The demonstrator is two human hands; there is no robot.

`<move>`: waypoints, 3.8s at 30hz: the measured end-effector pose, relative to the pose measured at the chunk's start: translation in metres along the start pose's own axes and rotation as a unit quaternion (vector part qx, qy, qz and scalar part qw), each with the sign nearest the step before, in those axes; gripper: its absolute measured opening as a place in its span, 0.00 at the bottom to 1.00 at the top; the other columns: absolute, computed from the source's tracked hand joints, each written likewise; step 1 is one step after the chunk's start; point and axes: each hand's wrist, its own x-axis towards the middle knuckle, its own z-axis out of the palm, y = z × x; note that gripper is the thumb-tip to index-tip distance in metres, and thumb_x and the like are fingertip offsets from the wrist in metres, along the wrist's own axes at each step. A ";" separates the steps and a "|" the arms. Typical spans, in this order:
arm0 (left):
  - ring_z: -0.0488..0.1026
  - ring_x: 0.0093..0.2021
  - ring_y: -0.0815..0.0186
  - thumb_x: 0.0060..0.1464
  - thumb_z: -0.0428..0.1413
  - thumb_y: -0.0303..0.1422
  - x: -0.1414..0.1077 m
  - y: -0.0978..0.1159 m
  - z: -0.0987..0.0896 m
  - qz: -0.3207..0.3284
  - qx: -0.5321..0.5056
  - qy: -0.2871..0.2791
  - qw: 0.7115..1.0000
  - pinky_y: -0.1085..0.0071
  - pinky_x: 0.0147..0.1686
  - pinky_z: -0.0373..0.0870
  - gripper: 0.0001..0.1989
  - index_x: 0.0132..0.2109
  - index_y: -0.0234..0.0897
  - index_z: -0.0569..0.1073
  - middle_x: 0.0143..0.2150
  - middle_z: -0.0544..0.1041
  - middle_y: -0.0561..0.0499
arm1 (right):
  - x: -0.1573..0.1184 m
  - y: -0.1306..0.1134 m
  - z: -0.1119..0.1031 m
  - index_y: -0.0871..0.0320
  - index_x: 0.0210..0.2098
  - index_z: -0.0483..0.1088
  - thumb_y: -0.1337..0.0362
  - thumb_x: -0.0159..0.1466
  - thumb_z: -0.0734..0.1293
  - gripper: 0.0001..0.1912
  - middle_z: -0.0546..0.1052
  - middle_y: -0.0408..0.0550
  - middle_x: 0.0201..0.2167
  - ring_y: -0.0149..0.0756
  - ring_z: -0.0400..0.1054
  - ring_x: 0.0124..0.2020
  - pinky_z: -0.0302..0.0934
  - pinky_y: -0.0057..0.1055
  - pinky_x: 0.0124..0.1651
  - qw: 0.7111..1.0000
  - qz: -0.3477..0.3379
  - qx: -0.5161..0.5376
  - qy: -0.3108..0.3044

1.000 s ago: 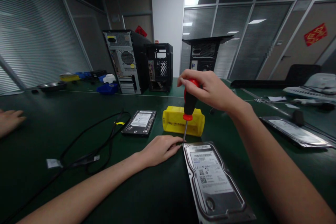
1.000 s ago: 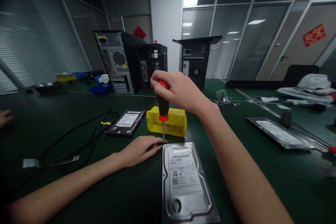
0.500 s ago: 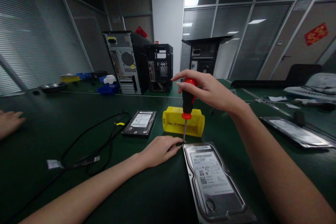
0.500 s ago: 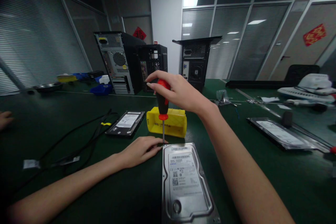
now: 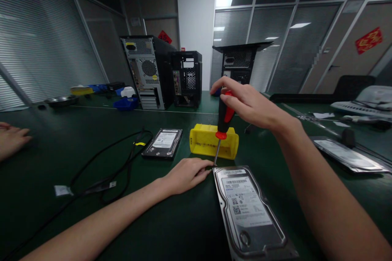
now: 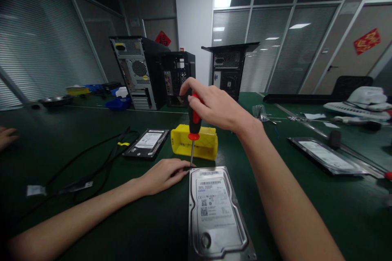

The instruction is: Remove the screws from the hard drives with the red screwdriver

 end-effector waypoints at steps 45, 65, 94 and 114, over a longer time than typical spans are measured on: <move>0.76 0.43 0.62 0.63 0.47 0.31 0.000 0.002 -0.001 0.001 0.006 -0.004 1.000 0.67 0.45 0.70 0.15 0.54 0.36 0.70 0.45 0.78 0.47 | 0.004 -0.010 0.004 0.61 0.40 0.68 0.47 0.66 0.56 0.22 0.70 0.44 0.27 0.27 0.59 0.26 0.49 0.27 0.32 1.000 -0.013 -0.005 0.005; 0.77 0.39 0.56 0.64 0.45 0.37 0.002 -0.005 -0.001 -0.175 0.183 0.040 0.966 0.63 0.38 0.71 0.25 0.65 0.31 0.58 0.41 0.79 0.41 | 0.006 -0.009 0.004 0.60 0.37 0.64 0.52 0.70 0.51 0.20 0.69 0.44 0.29 0.27 0.62 0.29 0.52 0.27 0.35 0.999 0.020 0.038 -0.016; 0.78 0.39 0.50 0.64 0.42 0.43 0.021 0.000 -0.002 -0.191 0.279 -0.007 0.941 0.61 0.35 0.71 0.25 0.64 0.38 0.60 0.39 0.80 0.40 | 0.003 -0.010 -0.002 0.59 0.39 0.66 0.46 0.63 0.58 0.21 0.70 0.46 0.27 0.30 0.60 0.26 0.50 0.27 0.30 0.998 0.042 -0.043 -0.036; 0.78 0.36 0.55 0.64 0.45 0.41 0.015 -0.006 0.004 -0.205 0.221 0.048 0.952 0.65 0.35 0.71 0.23 0.61 0.37 0.62 0.37 0.80 0.43 | 0.001 -0.008 -0.007 0.60 0.39 0.67 0.49 0.64 0.58 0.20 0.70 0.46 0.28 0.29 0.60 0.26 0.50 0.28 0.31 0.997 0.044 -0.042 -0.042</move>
